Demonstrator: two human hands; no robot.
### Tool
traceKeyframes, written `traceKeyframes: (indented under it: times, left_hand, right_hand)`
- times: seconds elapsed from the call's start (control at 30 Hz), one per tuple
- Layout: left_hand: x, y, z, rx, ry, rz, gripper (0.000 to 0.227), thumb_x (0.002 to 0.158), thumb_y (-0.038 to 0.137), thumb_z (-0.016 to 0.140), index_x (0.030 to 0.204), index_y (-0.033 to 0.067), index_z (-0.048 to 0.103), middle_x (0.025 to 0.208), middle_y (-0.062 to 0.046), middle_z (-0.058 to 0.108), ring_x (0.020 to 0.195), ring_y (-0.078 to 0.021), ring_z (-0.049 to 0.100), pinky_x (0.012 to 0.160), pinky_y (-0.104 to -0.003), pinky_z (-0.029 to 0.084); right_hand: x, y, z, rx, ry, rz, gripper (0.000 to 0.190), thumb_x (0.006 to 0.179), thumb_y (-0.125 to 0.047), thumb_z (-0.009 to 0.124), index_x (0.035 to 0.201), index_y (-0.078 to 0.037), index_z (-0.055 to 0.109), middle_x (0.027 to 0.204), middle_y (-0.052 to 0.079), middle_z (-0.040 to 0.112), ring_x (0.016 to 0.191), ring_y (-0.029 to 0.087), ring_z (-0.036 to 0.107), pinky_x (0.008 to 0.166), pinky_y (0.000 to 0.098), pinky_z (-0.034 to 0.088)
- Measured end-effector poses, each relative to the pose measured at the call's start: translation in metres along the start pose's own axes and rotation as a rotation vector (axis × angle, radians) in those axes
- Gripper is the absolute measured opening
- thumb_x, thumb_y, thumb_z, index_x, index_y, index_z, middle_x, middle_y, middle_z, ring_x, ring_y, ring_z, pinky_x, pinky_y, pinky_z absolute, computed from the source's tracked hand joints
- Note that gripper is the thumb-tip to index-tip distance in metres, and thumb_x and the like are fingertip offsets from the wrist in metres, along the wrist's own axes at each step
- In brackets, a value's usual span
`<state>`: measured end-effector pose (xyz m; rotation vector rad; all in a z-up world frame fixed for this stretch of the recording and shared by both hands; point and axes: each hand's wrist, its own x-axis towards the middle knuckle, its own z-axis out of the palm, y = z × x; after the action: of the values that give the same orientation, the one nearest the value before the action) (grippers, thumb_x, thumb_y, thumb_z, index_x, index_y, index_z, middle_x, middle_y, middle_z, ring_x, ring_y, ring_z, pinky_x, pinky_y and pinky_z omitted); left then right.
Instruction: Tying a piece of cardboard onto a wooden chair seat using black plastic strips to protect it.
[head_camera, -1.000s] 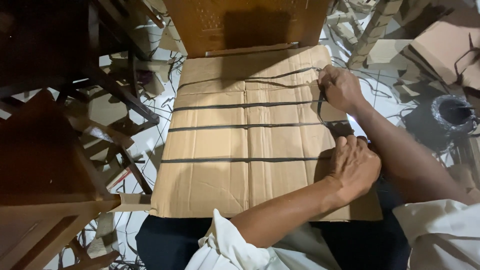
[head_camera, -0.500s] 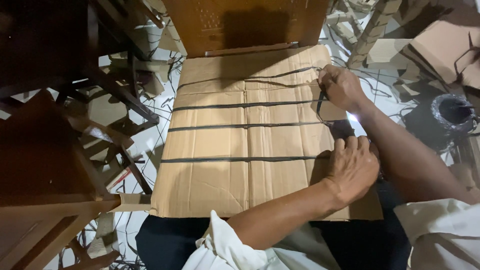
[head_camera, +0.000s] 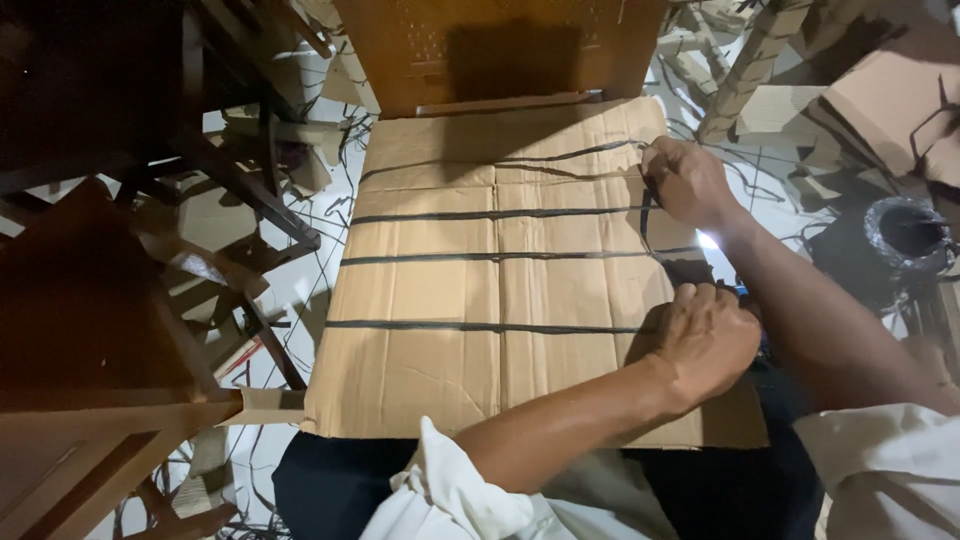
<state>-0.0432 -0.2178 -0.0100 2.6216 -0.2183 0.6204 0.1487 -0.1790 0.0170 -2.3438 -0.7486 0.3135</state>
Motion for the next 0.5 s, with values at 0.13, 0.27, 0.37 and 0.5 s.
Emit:
traceKeyframes:
  times: [0.13, 0.27, 0.37, 0.5]
  left_hand:
    - [0.02, -0.041, -0.02, -0.065, -0.085, 0.125, 0.011, 0.079, 0.01, 0.062, 0.074, 0.0042, 0.07, 0.072, -0.016, 0.062, 0.071, -0.0354, 0.061, 0.066, -0.049, 0.042]
    - [0.077, -0.141, -0.056, 0.301, 0.234, 0.107, 0.019, 0.082, 0.017, 0.072, 0.098, 0.0058, 0.072, 0.096, -0.017, 0.066, 0.099, -0.0376, 0.065, 0.084, -0.05, 0.053]
    - [0.09, -0.189, -0.083, 0.261, 0.165, -0.077, 0.057, 0.076, 0.016, 0.079, 0.129, 0.0025, 0.062, 0.128, -0.02, 0.06, 0.125, -0.0395, 0.057, 0.095, -0.053, 0.054]
    - [0.106, -0.222, -0.066, 0.156, -0.085, -0.124, 0.028, 0.087, 0.027, 0.071, 0.112, 0.0146, 0.072, 0.103, -0.008, 0.069, 0.104, -0.035, 0.069, 0.089, -0.054, 0.055]
  right_hand:
    - [-0.011, -0.011, -0.007, 0.098, 0.043, -0.036, 0.024, 0.104, -0.024, 0.05, 0.104, -0.016, 0.072, 0.09, 0.021, 0.069, 0.099, 0.048, 0.065, 0.092, 0.0554, 0.047]
    - [0.047, 0.094, 0.035, 0.212, 0.063, -0.075, 0.026, 0.105, -0.031, 0.049, 0.111, -0.015, 0.069, 0.093, 0.023, 0.069, 0.1, 0.05, 0.064, 0.094, 0.0554, 0.047]
    - [-0.021, -0.019, -0.009, 0.226, 0.087, 0.014, 0.025, 0.106, -0.028, 0.048, 0.1, -0.016, 0.07, 0.084, 0.018, 0.071, 0.096, 0.043, 0.067, 0.094, 0.0521, 0.048]
    - [-0.015, -0.014, -0.006, 0.351, 0.108, 0.027, 0.025, 0.107, -0.027, 0.049, 0.094, -0.019, 0.069, 0.067, 0.01, 0.064, 0.072, 0.03, 0.065, 0.081, 0.0416, 0.051]
